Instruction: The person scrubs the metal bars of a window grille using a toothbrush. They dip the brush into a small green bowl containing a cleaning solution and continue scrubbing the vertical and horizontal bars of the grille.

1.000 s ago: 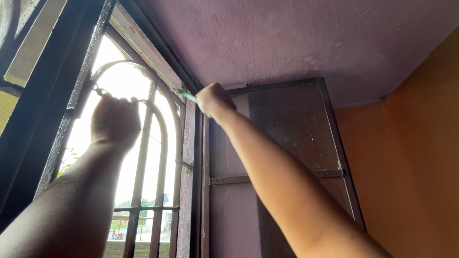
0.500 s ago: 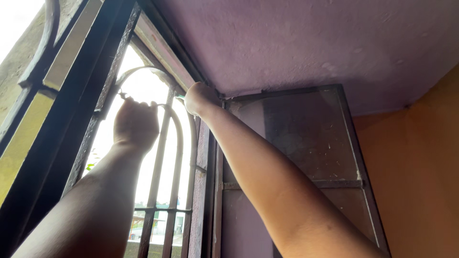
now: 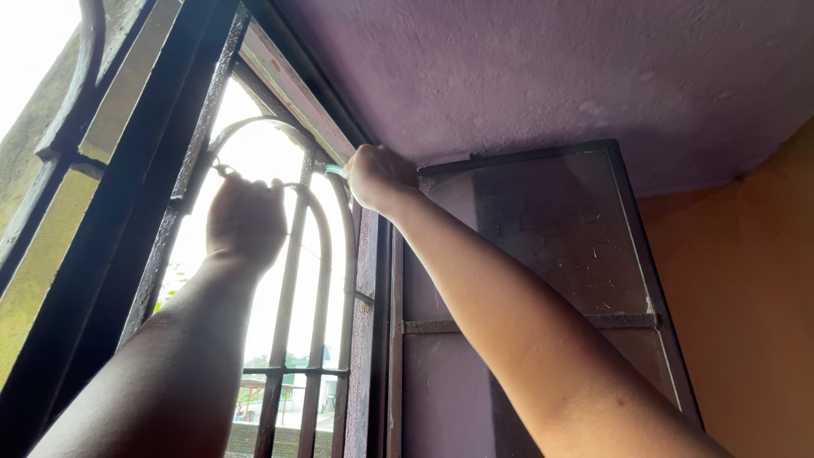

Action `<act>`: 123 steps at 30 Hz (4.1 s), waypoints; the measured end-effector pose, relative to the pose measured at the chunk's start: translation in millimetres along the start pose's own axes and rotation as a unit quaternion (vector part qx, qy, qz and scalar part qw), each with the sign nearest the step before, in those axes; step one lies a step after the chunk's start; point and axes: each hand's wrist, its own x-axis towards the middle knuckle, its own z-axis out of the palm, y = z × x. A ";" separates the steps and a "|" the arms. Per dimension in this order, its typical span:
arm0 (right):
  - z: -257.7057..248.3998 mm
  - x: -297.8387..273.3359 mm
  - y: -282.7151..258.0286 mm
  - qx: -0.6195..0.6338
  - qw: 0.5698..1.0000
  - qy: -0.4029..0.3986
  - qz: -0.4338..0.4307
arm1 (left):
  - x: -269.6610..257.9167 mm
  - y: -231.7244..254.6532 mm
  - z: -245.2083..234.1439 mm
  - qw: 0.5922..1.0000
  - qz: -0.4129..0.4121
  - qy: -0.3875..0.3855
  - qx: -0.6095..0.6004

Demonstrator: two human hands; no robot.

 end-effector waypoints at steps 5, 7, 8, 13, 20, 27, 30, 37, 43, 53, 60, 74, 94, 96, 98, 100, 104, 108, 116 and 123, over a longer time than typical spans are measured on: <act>-10.5 8.0 19.3 -0.157 0.975 0.109 -0.112 | -0.4 1.9 3.9 1.000 -0.006 -0.020 -0.018; -10.4 19.2 31.4 -0.221 0.956 0.135 -0.138 | 0.0 -0.8 2.2 1.000 0.000 0.003 -0.023; -11.9 23.8 34.7 -0.253 0.944 0.148 -0.151 | -0.8 -2.3 0.8 1.000 0.006 0.019 -0.023; -4.8 8.1 39.1 -0.017 0.999 0.026 -0.035 | -1.1 0.1 -8.9 1.000 0.011 -0.006 0.000; -1.9 3.7 42.1 0.008 0.999 0.026 -0.032 | 1.6 -2.7 -9.0 0.999 0.022 0.038 0.007; 28.6 26.0 75.9 -0.100 0.976 0.090 -0.172 | 4.5 10.5 17.4 0.999 0.006 -0.025 -0.040; 45.9 36.8 83.8 -0.081 0.977 0.092 -0.175 | 37.4 24.2 20.2 0.990 -0.055 -0.118 0.053; 51.5 39.3 78.7 0.140 0.989 -0.036 0.024 | 80.7 103.2 -7.1 0.947 0.011 -0.311 0.086; 37.6 29.9 76.9 0.061 0.998 -0.007 -0.031 | 25.6 105.1 48.8 0.955 0.094 -0.180 0.218; 92.8 26.2 97.6 -0.134 0.984 -0.015 -0.113 | 23.2 94.4 31.8 0.972 0.046 -0.166 0.161; 105.6 58.8 110.8 -0.154 0.973 -0.127 -0.117 | 23.6 96.0 35.4 0.975 0.046 -0.147 0.161; 111.1 0.5 111.7 -0.069 0.992 -0.085 -0.056 | 19.2 91.4 45.1 0.983 0.055 -0.122 0.130; 141.3 -43.4 151.9 -0.019 0.971 -0.206 -0.119 | 8.1 113.9 43.6 0.934 0.211 -0.188 0.220; 140.3 -38.7 158.3 -0.052 0.969 -0.194 -0.143 | 10.0 113.9 46.0 0.932 0.216 -0.170 0.235; 136.8 -32.1 161.4 -0.078 0.970 -0.171 -0.155 | 10.8 115.9 49.2 0.940 0.207 -0.156 0.224; 137.2 -29.6 167.2 -0.062 0.978 -0.140 -0.143 | 5.6 116.8 52.1 0.941 0.208 -0.147 0.222; 136.9 -26.8 182.1 -0.042 0.985 -0.064 -0.153 | 11.6 121.7 51.9 0.944 0.196 -0.164 0.211; 142.9 -30.5 179.5 -0.035 0.983 -0.062 -0.168 | 11.4 118.4 51.1 0.946 0.197 -0.144 0.212; 117.1 -30.2 198.4 -0.013 0.956 -0.163 -0.243 | 18.0 111.0 51.3 0.952 0.187 -0.147 0.194; 108.5 2.4 207.8 0.077 0.997 0.015 -0.002 | 16.2 104.5 55.9 0.948 0.187 -0.179 0.184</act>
